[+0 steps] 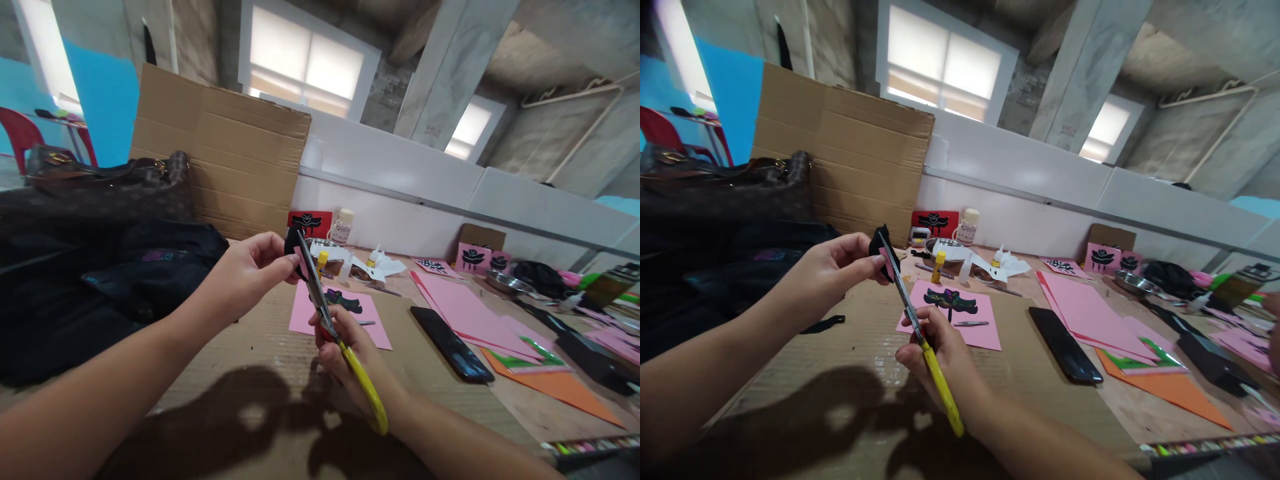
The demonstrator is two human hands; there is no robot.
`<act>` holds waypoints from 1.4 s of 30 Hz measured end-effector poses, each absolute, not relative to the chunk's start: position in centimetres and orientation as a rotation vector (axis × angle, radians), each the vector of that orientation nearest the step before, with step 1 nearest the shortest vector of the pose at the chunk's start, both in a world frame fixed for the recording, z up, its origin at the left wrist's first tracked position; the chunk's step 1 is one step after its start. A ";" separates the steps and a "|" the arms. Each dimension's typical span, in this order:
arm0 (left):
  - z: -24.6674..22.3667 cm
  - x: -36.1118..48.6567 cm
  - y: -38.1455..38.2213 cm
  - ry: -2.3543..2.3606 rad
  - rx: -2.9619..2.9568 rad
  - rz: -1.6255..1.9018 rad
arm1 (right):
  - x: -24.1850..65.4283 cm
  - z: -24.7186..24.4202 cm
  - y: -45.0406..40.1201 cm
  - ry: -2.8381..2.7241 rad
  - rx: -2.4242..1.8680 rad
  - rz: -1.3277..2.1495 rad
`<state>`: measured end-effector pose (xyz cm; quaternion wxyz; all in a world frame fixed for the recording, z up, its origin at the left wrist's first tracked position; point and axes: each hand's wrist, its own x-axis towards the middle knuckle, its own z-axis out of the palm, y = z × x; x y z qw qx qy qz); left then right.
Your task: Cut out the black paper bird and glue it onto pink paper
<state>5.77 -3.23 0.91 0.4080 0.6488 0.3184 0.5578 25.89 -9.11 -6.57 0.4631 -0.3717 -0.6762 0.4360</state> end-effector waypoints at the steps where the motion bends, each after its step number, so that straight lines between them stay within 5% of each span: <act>1: 0.9 5.8 -3.2 0.808 1.634 1.407 | 25.9 -6.5 -9.1 -1.659 -0.912 1.077; 42: 1.1 5.4 -2.8 0.804 1.623 1.339 | 25.8 -6.4 -9.5 -1.672 -0.956 1.092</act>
